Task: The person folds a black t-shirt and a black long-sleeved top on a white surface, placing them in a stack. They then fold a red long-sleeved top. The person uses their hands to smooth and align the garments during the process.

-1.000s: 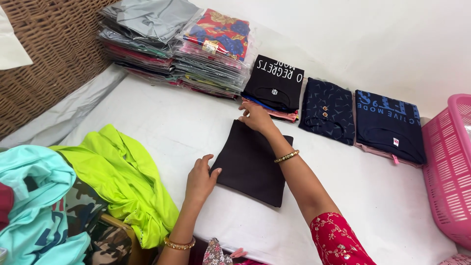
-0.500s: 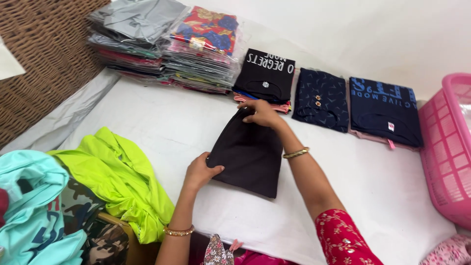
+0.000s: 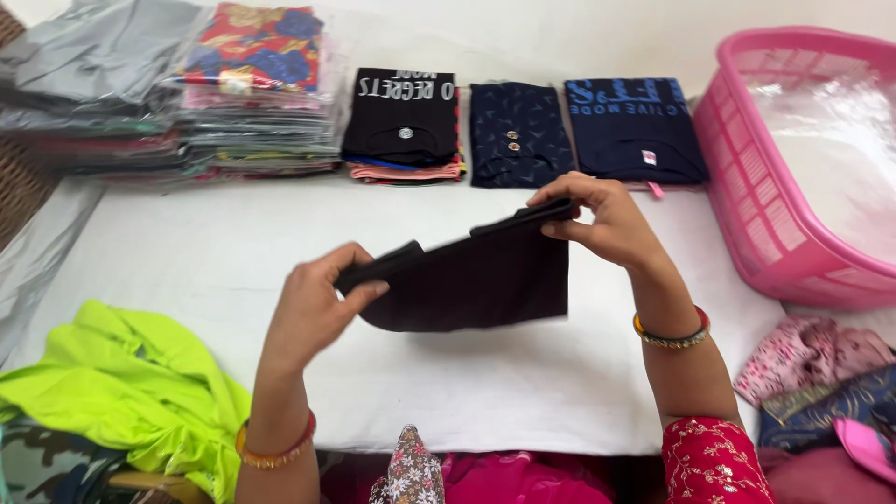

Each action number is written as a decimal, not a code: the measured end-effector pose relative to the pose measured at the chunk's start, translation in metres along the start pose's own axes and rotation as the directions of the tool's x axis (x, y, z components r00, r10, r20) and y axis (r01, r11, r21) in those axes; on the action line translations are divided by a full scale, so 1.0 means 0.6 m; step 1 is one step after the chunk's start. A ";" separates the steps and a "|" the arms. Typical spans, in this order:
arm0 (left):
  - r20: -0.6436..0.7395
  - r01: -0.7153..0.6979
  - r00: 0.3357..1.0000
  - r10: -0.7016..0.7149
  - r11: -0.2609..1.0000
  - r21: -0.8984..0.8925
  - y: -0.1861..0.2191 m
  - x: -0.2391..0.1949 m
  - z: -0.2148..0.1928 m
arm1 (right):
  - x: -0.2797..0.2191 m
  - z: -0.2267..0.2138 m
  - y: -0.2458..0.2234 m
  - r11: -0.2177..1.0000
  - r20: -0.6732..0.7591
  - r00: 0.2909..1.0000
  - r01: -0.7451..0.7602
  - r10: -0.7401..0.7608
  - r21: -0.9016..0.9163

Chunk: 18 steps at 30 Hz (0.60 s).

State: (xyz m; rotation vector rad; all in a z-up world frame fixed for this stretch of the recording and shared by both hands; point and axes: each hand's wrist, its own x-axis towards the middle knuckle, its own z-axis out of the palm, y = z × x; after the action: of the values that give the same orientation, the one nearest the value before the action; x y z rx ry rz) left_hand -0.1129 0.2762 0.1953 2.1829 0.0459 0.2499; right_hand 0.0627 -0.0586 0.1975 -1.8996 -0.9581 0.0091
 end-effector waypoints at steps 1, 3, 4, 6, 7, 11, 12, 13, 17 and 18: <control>-0.013 -0.070 0.997 0.071 0.997 0.043 0.002 0.016 0.001 | -0.005 -0.006 0.003 0.999 -0.007 0.999 -0.034 0.034 -0.001; -0.024 -0.100 0.994 0.103 0.989 0.106 0.000 0.061 0.014 | -0.004 -0.005 0.027 0.994 -0.045 0.994 -0.103 0.102 -0.035; -0.047 -0.115 0.991 0.125 0.979 0.168 -0.001 0.083 0.019 | -0.001 -0.005 0.039 0.984 -0.069 0.984 -0.166 0.162 -0.063; -0.086 -0.164 0.979 0.183 0.968 0.188 0.010 0.100 0.027 | -0.008 -0.016 0.031 0.991 -0.120 0.988 -0.109 0.100 -0.074; -0.128 -0.200 0.965 0.230 0.957 0.211 0.015 0.109 0.028 | -0.007 -0.019 0.027 0.995 -0.159 0.987 -0.051 0.037 -0.084; -0.184 -0.385 0.886 0.425 0.897 0.219 0.025 0.082 0.045 | -0.049 -0.032 0.010 0.956 -0.188 0.975 0.058 -0.115 -0.289; -0.136 -0.440 0.868 0.479 0.865 0.241 0.020 0.068 0.055 | -0.066 -0.029 0.014 0.947 -0.139 0.980 0.097 -0.146 -0.306; -0.088 -0.496 0.843 0.531 0.829 0.258 0.014 0.056 0.063 | -0.079 -0.026 0.016 0.936 -0.089 0.980 0.139 -0.177 -0.324; 0.144 -0.469 0.883 0.446 0.849 0.244 -0.106 -0.013 0.146 | -0.167 0.038 0.065 0.895 0.132 0.989 0.002 0.063 -0.446; 0.246 -0.427 0.894 0.373 0.876 0.224 -0.114 -0.031 0.154 | -0.183 0.049 0.069 0.875 0.253 0.945 -0.065 0.209 -0.480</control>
State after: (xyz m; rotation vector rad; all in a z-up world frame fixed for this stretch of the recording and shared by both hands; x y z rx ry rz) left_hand -0.1091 0.2398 0.0844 2.4688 -0.5222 0.2729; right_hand 0.0009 -0.1133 0.1090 -2.4655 -1.0924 0.1691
